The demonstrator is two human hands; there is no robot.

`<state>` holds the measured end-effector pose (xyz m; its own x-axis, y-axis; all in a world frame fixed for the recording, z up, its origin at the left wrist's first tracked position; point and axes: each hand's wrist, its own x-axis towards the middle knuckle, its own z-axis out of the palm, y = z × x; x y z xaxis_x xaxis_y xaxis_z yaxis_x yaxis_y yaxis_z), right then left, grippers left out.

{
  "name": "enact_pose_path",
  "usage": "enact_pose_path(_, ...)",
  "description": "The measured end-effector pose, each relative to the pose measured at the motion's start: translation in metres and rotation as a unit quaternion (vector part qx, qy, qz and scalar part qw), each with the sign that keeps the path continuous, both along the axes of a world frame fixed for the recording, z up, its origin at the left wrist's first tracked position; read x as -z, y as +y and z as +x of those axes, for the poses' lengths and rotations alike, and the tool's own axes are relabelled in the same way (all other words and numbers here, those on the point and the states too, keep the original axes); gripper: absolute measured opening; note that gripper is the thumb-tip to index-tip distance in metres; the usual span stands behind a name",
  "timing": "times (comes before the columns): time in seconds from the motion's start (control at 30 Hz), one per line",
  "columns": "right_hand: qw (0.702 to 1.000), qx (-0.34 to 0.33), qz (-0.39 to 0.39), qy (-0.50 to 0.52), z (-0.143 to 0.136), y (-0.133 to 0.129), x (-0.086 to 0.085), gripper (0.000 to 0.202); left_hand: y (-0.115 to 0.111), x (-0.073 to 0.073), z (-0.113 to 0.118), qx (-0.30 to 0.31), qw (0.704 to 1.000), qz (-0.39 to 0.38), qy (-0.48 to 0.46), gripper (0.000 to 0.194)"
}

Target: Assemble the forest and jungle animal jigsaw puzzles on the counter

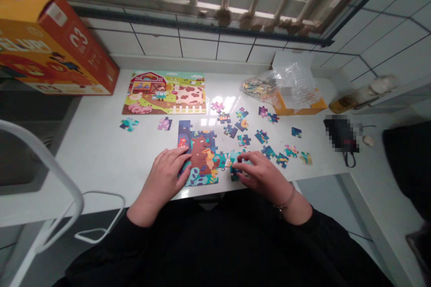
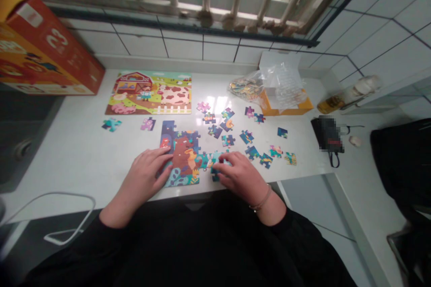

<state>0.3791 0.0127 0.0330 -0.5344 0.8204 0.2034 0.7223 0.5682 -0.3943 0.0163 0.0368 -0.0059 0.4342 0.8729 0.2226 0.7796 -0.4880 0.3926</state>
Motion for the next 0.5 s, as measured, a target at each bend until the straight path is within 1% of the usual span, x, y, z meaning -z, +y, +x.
enact_pose_path(0.1,0.998,-0.040,0.015,-0.036,-0.025,-0.010,0.006,0.033,-0.001,-0.001,-0.001,0.006,1.000,0.014,0.005,0.029)
enact_pose_path(0.17,0.997,-0.046,0.026,-0.051,-0.032,-0.014,0.011,0.032,-0.004,-0.002,-0.001,0.019,0.999,0.031,0.004,0.027)
enact_pose_path(0.23,0.997,-0.046,0.037,-0.058,-0.033,-0.016,0.014,0.030,-0.009,-0.005,0.003,0.045,0.998,0.053,-0.009,0.024)
enact_pose_path(0.3,0.996,-0.045,0.043,-0.059,-0.033,-0.017,0.015,0.029,-0.016,-0.007,0.012,0.085,0.994,0.070,-0.027,0.026)
enact_pose_path(0.4,0.997,-0.043,0.044,-0.056,-0.033,-0.017,0.013,0.028,-0.027,-0.008,0.033,0.148,0.986,0.072,-0.038,0.030)
enact_pose_path(0.5,0.997,-0.041,0.040,-0.048,-0.034,-0.018,0.009,0.031,-0.032,-0.005,0.051,0.178,0.981,0.072,-0.031,0.029)
